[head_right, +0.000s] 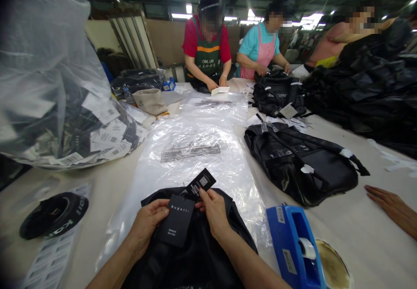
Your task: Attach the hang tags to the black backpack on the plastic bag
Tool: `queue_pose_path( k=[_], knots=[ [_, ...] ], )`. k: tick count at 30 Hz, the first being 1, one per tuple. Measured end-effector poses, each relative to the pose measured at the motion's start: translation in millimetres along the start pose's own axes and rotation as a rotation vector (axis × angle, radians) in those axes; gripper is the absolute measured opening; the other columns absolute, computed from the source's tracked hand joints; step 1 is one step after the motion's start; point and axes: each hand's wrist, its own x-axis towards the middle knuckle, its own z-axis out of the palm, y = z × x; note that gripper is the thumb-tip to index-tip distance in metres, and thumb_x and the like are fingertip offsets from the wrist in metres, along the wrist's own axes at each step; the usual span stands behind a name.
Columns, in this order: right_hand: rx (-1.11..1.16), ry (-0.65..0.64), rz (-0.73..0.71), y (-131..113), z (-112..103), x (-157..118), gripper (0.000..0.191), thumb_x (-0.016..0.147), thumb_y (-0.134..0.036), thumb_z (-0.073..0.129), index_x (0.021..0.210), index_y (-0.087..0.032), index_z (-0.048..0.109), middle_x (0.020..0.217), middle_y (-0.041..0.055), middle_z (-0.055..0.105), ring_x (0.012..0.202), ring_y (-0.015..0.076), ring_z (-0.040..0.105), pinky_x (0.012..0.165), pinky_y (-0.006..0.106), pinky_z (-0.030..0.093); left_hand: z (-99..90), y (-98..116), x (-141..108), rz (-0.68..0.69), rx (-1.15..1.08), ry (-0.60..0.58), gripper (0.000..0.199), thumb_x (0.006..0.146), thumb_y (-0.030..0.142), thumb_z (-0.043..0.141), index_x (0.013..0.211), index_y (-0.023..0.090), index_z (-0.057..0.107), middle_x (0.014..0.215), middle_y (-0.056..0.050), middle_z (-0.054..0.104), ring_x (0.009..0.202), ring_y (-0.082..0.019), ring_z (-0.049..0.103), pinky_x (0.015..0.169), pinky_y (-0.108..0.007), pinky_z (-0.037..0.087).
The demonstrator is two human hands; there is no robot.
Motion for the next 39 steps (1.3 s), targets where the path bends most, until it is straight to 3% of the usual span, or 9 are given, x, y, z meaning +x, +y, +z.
queue_pose_path(
  k=[11, 14, 18, 21, 25, 27, 31, 34, 39],
  knots=[
    [-0.015, -0.034, -0.061, 2, 0, -2, 0.039, 0.066, -0.054, 0.065, 0.062, -0.016, 0.058, 0.054, -0.0008, 0.058, 0.053, 0.012, 0.053, 0.052, 0.023, 0.037, -11.6, 2, 2, 0.042, 0.064, 0.057, 0.049, 0.055, 0.027, 0.071, 0.102, 0.017, 0.061, 0.055, 0.003, 0.06, 0.051, -0.012, 0.056, 0.053, -0.023, 0.044],
    [-0.005, -0.046, -0.073, 2, 0, -3, 0.038, 0.066, -0.053, 0.066, 0.062, -0.016, 0.059, 0.055, -0.0008, 0.058, 0.054, 0.0127, 0.054, 0.051, 0.023, 0.037, -12.2, 9, 0, -0.084, -0.009, 0.061, 0.046, 0.06, 0.019, 0.067, 0.105, 0.019, 0.06, 0.057, 0.001, 0.063, 0.053, -0.015, 0.059, 0.053, -0.024, 0.047],
    [0.016, -0.059, -0.077, 1, 1, -2, 0.038, 0.067, -0.053, 0.066, 0.064, -0.016, 0.062, 0.059, 0.0003, 0.06, 0.055, 0.0127, 0.055, 0.05, 0.023, 0.037, -10.6, 26, -2, -0.292, -0.17, 0.088, 0.021, 0.065, 0.007, 0.06, 0.085, 0.012, 0.065, 0.058, -0.003, 0.064, 0.046, -0.01, 0.054, 0.041, -0.018, 0.04],
    [0.019, -0.054, -0.074, 0, 2, 0, 0.038, 0.066, -0.053, 0.066, 0.063, -0.015, 0.061, 0.057, 0.0001, 0.059, 0.053, 0.0124, 0.054, 0.05, 0.023, 0.037, -7.6, 35, -4, -0.332, -0.395, 0.058, 0.016, 0.071, 0.005, 0.052, 0.075, 0.006, 0.067, 0.065, -0.009, 0.066, 0.051, -0.01, 0.057, 0.047, -0.017, 0.047],
    [0.034, -0.039, -0.072, -1, 3, 1, 0.039, 0.064, -0.054, 0.066, 0.063, -0.015, 0.061, 0.054, -0.0005, 0.059, 0.051, 0.0122, 0.054, 0.049, 0.023, 0.037, 0.8, 37, -9, -0.179, -0.31, 0.05, 0.019, 0.061, 0.002, 0.062, 0.078, 0.006, 0.067, 0.083, -0.013, 0.07, 0.07, -0.017, 0.065, 0.061, -0.022, 0.053],
    [0.038, -0.036, -0.071, -1, 3, 1, 0.04, 0.064, -0.054, 0.067, 0.062, -0.015, 0.061, 0.054, -0.0006, 0.059, 0.051, 0.0122, 0.054, 0.048, 0.022, 0.037, 6.2, 34, -9, -0.06, -0.13, 0.069, 0.027, 0.053, 0.01, 0.072, 0.079, 0.008, 0.067, 0.074, -0.008, 0.07, 0.061, -0.015, 0.063, 0.052, -0.02, 0.05],
    [0.047, -0.019, -0.065, 0, 4, 1, 0.039, 0.063, -0.054, 0.068, 0.061, -0.015, 0.061, 0.054, -0.0001, 0.059, 0.052, 0.0127, 0.055, 0.048, 0.022, 0.037, 14.4, 31, -3, 0.132, 0.119, 0.288, 0.031, 0.05, 0.036, 0.077, 0.06, 0.012, 0.062, 0.038, 0.005, 0.049, 0.034, -0.005, 0.037, 0.034, -0.018, 0.025],
    [0.044, -0.003, -0.049, -1, 4, 0, 0.039, 0.063, -0.053, 0.068, 0.058, -0.015, 0.06, 0.054, 0.0008, 0.06, 0.051, 0.0122, 0.055, 0.049, 0.023, 0.038, 15.5, 29, 3, 0.205, 0.143, 0.459, 0.034, 0.049, 0.041, 0.076, 0.048, 0.014, 0.054, 0.035, 0.008, 0.042, 0.036, -0.005, 0.033, 0.037, -0.019, 0.025],
    [0.032, -0.007, -0.034, -2, 3, 0, 0.036, 0.062, -0.05, 0.068, 0.059, -0.014, 0.063, 0.057, 0.0014, 0.062, 0.051, 0.011, 0.054, 0.05, 0.022, 0.038, 15.6, 23, 2, 0.257, 0.141, 0.545, 0.037, 0.051, 0.044, 0.073, 0.045, 0.015, 0.052, 0.038, 0.005, 0.048, 0.038, -0.006, 0.039, 0.039, -0.021, 0.03]
  ],
)
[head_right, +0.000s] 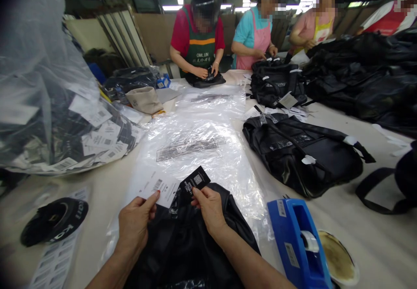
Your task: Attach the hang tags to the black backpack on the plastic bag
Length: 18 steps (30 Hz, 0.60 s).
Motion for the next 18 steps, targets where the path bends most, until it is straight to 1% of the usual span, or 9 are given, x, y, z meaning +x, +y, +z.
queue_pose_path(
  k=[3, 7, 9, 15, 18],
  knots=[
    [0.0, -0.004, 0.001, -1, 0, -1, 0.036, 0.062, -0.05, 0.068, 0.06, -0.014, 0.063, 0.056, 0.0014, 0.061, 0.05, 0.011, 0.054, 0.049, 0.022, 0.038, 1.3, -2, -7, -0.068, -0.054, 0.027, 0.034, 0.049, 0.042, 0.074, 0.05, 0.015, 0.054, 0.04, 0.003, 0.053, 0.036, -0.008, 0.042, 0.038, -0.021, 0.031],
    [-0.006, -0.001, -0.027, -3, 1, -2, 0.036, 0.062, -0.05, 0.068, 0.059, -0.015, 0.063, 0.056, 0.0018, 0.062, 0.051, 0.0124, 0.055, 0.049, 0.023, 0.038, 4.6, 0, -13, -0.237, -0.196, 0.052, 0.038, 0.039, 0.037, 0.078, 0.058, 0.014, 0.055, 0.039, 0.002, 0.055, 0.034, -0.009, 0.044, 0.034, -0.019, 0.027],
    [-0.018, -0.007, -0.048, -4, 1, -3, 0.035, 0.063, -0.049, 0.067, 0.059, -0.015, 0.063, 0.057, 0.002, 0.062, 0.052, 0.0132, 0.056, 0.049, 0.024, 0.039, 5.0, 2, -14, -0.296, -0.241, 0.05, 0.041, 0.035, 0.035, 0.078, 0.061, 0.014, 0.055, 0.039, 0.002, 0.055, 0.033, -0.009, 0.044, 0.033, -0.019, 0.026],
    [-0.033, -0.035, -0.093, -6, 0, -5, 0.033, 0.066, -0.048, 0.066, 0.061, -0.015, 0.064, 0.056, 0.0006, 0.061, 0.052, 0.0125, 0.056, 0.052, 0.023, 0.04, 0.9, 1, -14, -0.335, -0.257, 0.055, 0.039, 0.037, 0.035, 0.076, 0.062, 0.014, 0.055, 0.038, 0.002, 0.053, 0.032, -0.009, 0.042, 0.033, -0.018, 0.026],
    [-0.034, -0.058, -0.102, -6, 1, -5, 0.033, 0.066, -0.048, 0.066, 0.062, -0.015, 0.064, 0.055, 0.0002, 0.061, 0.052, 0.0123, 0.056, 0.052, 0.023, 0.04, -0.1, 0, -14, -0.36, -0.269, 0.034, 0.038, 0.039, 0.037, 0.076, 0.061, 0.014, 0.055, 0.038, 0.002, 0.053, 0.033, -0.009, 0.043, 0.034, -0.019, 0.027]
  ],
)
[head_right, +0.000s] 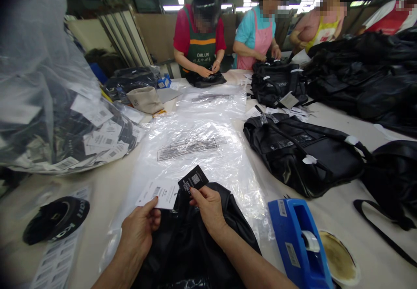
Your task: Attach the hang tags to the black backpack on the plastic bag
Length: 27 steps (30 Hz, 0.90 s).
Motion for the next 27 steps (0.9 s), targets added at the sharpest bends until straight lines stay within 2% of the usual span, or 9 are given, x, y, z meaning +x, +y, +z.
queue_pose_path(
  k=[4, 7, 9, 11, 14, 18, 21, 24, 27],
  knots=[
    [0.005, -0.01, -0.006, -1, 0, 0, 0.032, 0.067, -0.047, 0.066, 0.064, -0.016, 0.066, 0.056, 0.0005, 0.061, 0.052, 0.0123, 0.056, 0.051, 0.023, 0.04, -1.2, -2, 4, 0.04, 0.006, 0.025, 0.036, 0.04, 0.039, 0.075, 0.059, 0.014, 0.057, 0.043, 0.003, 0.055, 0.038, -0.009, 0.043, 0.036, -0.021, 0.027],
    [0.006, -0.016, -0.01, 0, 0, -1, 0.032, 0.067, -0.047, 0.066, 0.063, -0.016, 0.066, 0.055, 0.0005, 0.061, 0.053, 0.0127, 0.055, 0.052, 0.023, 0.041, -4.8, -5, 13, 0.211, 0.091, 0.08, 0.03, 0.041, 0.038, 0.075, 0.05, 0.015, 0.057, 0.048, 0.002, 0.054, 0.048, -0.012, 0.048, 0.041, -0.024, 0.034],
    [-0.002, -0.021, -0.014, 1, -1, -1, 0.032, 0.068, -0.048, 0.066, 0.063, -0.016, 0.065, 0.055, 0.0006, 0.06, 0.053, 0.0129, 0.055, 0.052, 0.024, 0.041, -7.7, -6, 19, 0.396, 0.166, 0.082, 0.03, 0.046, 0.037, 0.073, 0.04, 0.017, 0.051, 0.063, -0.001, 0.062, 0.06, -0.014, 0.055, 0.05, -0.026, 0.041],
    [-0.012, -0.026, -0.017, 2, -2, -1, 0.033, 0.068, -0.048, 0.065, 0.063, -0.016, 0.065, 0.055, 0.0007, 0.06, 0.053, 0.013, 0.055, 0.052, 0.024, 0.04, -9.5, -5, 21, 0.592, 0.255, 0.047, 0.035, 0.053, 0.036, 0.071, 0.036, 0.017, 0.045, 0.096, -0.004, 0.068, 0.077, -0.017, 0.059, 0.061, -0.027, 0.044],
    [-0.015, -0.027, -0.015, 4, -1, -2, 0.032, 0.069, -0.048, 0.065, 0.063, -0.016, 0.065, 0.055, 0.0003, 0.06, 0.053, 0.013, 0.054, 0.052, 0.024, 0.04, -9.4, 2, 14, 0.778, 0.387, -0.093, 0.038, 0.065, 0.037, 0.066, 0.038, 0.019, 0.047, 0.13, -0.001, 0.055, 0.098, -0.021, 0.059, 0.074, -0.028, 0.045],
    [-0.007, -0.03, -0.015, 5, -2, -1, 0.029, 0.069, -0.045, 0.065, 0.064, -0.016, 0.065, 0.055, -0.0004, 0.059, 0.052, 0.0128, 0.054, 0.052, 0.024, 0.038, -9.9, 13, 0, 0.871, 0.464, -0.384, 0.037, 0.076, 0.039, 0.057, 0.044, 0.021, 0.049, 0.123, -0.005, 0.06, 0.111, -0.026, 0.054, 0.088, -0.032, 0.043],
    [0.003, -0.044, -0.034, 6, -3, -1, 0.026, 0.07, -0.041, 0.063, 0.067, -0.016, 0.067, 0.056, -0.0003, 0.059, 0.054, 0.0134, 0.053, 0.053, 0.024, 0.038, -12.6, 21, 5, 0.938, 0.468, -0.453, 0.033, 0.083, 0.038, 0.046, 0.058, 0.02, 0.056, 0.125, -0.006, 0.058, 0.114, -0.025, 0.052, 0.093, -0.034, 0.041],
    [0.011, -0.042, -0.031, 6, -4, -1, 0.026, 0.071, -0.041, 0.062, 0.068, -0.015, 0.067, 0.055, -0.0001, 0.059, 0.055, 0.0131, 0.053, 0.053, 0.024, 0.037, -13.1, 27, 18, 0.96, 0.55, -0.344, 0.023, 0.082, 0.035, 0.047, 0.094, 0.019, 0.059, 0.132, -0.01, 0.05, 0.099, -0.021, 0.059, 0.088, -0.036, 0.045],
    [0.019, -0.018, 0.001, 4, -3, -1, 0.029, 0.069, -0.044, 0.064, 0.066, -0.015, 0.066, 0.055, 0.0002, 0.059, 0.054, 0.0127, 0.052, 0.053, 0.024, 0.037, -10.7, 31, 28, 1.016, 0.656, -0.424, 0.05, 0.08, 0.031, 0.048, 0.128, 0.02, 0.041, 0.141, -0.014, 0.038, 0.097, -0.019, 0.061, 0.088, -0.038, 0.048]
  ],
)
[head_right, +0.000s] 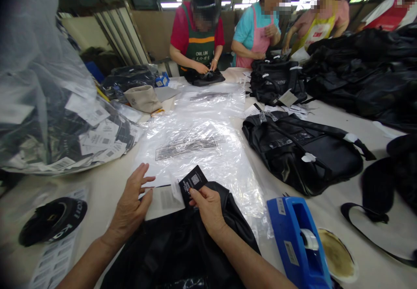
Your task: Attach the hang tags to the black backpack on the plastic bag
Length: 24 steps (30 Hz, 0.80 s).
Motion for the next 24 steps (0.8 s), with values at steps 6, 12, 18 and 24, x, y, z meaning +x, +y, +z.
queue_pose_path(
  k=[6, 12, 18, 24],
  knots=[
    [0.059, -0.012, -0.013, 1, -2, -1, 0.03, 0.067, -0.044, 0.066, 0.059, -0.015, 0.061, 0.053, -0.0032, 0.051, 0.054, 0.0109, 0.044, 0.053, 0.024, 0.037, -2.0, 3, -1, -0.048, -0.11, -0.235, 0.047, 0.087, 0.027, 0.034, 0.133, 0.017, 0.038, 0.131, -0.013, 0.051, 0.11, -0.02, 0.058, 0.104, -0.042, 0.039],
    [0.067, -0.034, 0.029, 7, -4, 1, 0.03, 0.066, -0.046, 0.068, 0.065, -0.016, 0.066, 0.055, -0.0026, 0.052, 0.056, 0.0122, 0.045, 0.051, 0.023, 0.035, -21.2, 5, 0, 0.407, 0.202, -0.404, 0.063, 0.073, 0.003, 0.033, 0.132, 0.023, 0.043, 0.14, -0.007, 0.044, 0.13, -0.021, 0.038, 0.107, -0.042, 0.033],
    [0.071, -0.04, 0.047, 8, -3, 1, 0.03, 0.066, -0.046, 0.067, 0.064, -0.016, 0.065, 0.057, -0.0019, 0.053, 0.057, 0.0129, 0.045, 0.05, 0.024, 0.035, -36.9, -4, -7, 0.636, 0.493, -0.585, 0.077, 0.069, -0.005, 0.034, 0.141, 0.022, 0.026, 0.149, -0.012, 0.027, 0.13, -0.022, 0.038, 0.098, -0.033, 0.044],
    [-0.002, -0.04, -0.005, 6, -1, 2, 0.027, 0.07, -0.043, 0.064, 0.068, -0.015, 0.066, 0.058, -0.0009, 0.058, 0.056, 0.0129, 0.049, 0.056, 0.025, 0.038, -21.2, -3, -8, 1.02, 0.878, -0.416, 0.063, 0.081, 0.005, 0.043, 0.14, 0.022, 0.028, 0.143, -0.02, 0.034, 0.13, -0.032, 0.036, 0.1, -0.046, 0.042]
  ],
)
